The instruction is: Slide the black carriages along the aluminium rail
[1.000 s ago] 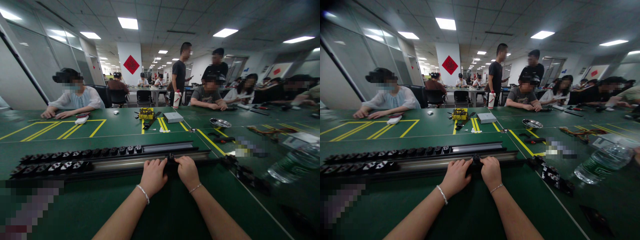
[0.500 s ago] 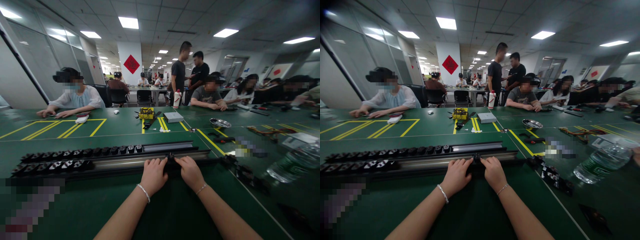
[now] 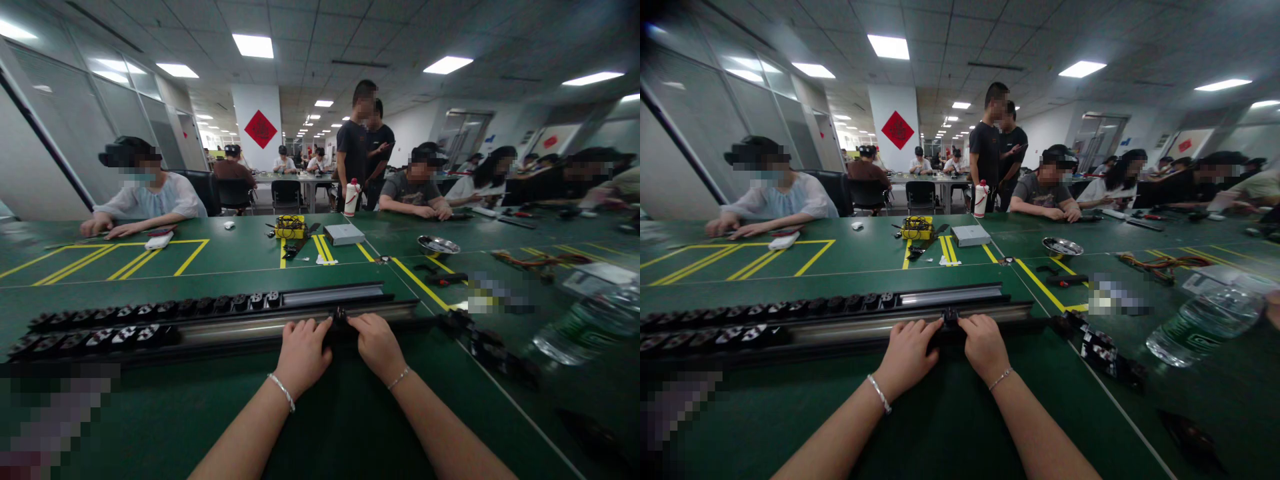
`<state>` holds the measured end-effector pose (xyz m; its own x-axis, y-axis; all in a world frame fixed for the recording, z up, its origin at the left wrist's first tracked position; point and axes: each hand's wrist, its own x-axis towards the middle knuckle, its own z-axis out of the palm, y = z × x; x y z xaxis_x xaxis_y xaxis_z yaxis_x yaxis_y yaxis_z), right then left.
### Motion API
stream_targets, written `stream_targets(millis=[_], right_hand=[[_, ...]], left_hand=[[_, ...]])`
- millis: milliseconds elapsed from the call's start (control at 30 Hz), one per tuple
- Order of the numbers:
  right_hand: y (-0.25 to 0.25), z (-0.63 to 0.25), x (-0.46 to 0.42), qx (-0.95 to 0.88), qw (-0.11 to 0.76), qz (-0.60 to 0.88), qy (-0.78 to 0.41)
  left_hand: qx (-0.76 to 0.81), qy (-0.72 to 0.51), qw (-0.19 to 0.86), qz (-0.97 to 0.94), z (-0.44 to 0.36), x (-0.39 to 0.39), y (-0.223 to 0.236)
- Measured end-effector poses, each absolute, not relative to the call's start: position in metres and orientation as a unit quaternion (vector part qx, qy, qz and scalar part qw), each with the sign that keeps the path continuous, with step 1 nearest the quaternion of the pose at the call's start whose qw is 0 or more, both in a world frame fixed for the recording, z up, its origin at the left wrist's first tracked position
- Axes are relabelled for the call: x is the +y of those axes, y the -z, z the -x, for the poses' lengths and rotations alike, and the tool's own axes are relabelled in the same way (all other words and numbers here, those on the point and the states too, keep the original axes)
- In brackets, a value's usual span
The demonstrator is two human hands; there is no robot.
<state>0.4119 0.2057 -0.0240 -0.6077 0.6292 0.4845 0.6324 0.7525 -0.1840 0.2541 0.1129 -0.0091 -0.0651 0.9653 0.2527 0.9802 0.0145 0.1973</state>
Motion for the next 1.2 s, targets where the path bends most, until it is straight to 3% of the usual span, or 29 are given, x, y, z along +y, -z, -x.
stream_targets(millis=[367,667,1200], right_hand=[[0.022,-0.413,0.207,-0.899,0.258,0.353,-0.021],[0.017,-0.417,0.206,-0.908,0.23,0.349,-0.022],[0.01,-0.417,0.201,-0.897,0.237,0.37,0.039]], left_hand=[[-0.717,0.152,0.031,0.679,-0.255,0.114,0.009],[-0.697,0.176,0.107,0.686,-0.267,0.114,0.016],[-0.693,0.205,0.094,0.685,-0.268,0.119,0.02]])
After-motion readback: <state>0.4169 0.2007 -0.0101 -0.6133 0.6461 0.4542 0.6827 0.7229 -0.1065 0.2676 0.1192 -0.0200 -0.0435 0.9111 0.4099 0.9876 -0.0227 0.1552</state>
